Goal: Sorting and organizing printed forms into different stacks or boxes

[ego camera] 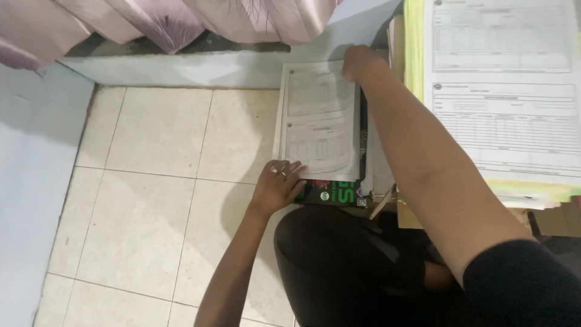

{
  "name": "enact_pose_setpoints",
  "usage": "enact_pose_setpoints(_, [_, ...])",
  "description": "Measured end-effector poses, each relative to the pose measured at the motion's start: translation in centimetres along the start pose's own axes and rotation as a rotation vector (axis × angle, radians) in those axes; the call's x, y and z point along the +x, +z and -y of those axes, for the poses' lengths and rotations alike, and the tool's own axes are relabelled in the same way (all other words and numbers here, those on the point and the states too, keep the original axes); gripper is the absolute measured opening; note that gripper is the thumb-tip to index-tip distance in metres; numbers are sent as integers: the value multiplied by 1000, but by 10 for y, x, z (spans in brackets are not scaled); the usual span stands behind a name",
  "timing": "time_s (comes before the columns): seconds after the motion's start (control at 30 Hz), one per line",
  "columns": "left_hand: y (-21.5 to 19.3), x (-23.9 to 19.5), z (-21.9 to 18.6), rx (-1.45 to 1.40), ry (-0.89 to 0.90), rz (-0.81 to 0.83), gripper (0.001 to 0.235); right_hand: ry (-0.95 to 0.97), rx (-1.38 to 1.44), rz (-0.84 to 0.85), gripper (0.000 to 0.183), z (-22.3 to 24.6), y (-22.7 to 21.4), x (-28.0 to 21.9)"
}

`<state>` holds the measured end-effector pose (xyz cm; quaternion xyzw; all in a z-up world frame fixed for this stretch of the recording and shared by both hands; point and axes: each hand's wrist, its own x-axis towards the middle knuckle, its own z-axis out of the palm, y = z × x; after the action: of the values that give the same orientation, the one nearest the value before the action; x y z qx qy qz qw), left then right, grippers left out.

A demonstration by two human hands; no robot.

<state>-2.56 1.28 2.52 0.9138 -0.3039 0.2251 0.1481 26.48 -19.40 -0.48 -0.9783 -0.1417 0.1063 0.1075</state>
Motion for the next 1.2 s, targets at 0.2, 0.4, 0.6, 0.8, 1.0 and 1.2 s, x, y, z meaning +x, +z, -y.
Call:
enact_pose_setpoints(0.2, [51, -17, 11, -47, -754, -58, 83, 53, -122, 115, 24, 3, 6, 1])
enact_pose_setpoints(0.4, [54, -13, 17, -115, -727, 5, 79, 209, 160, 266, 30, 26, -35, -39])
enact_pose_setpoints(0.6, [50, -11, 9, -191, -738, -68, 51, 278, 129, 335, 36, 27, -28, -37])
enact_pose_setpoints(0.8, [55, -18, 13, -118, -649, 8, 74, 119, 41, 212, 38, 8, 3, -17])
enact_pose_setpoints(1.0, [41, -4, 7, -257, -724, 174, 119, 193, 68, 281, 38, 13, 2, -13])
enact_pose_setpoints(1.2, [43, -3, 7, -220, -772, 192, 108, 94, 52, 186, 39, 6, 19, -4])
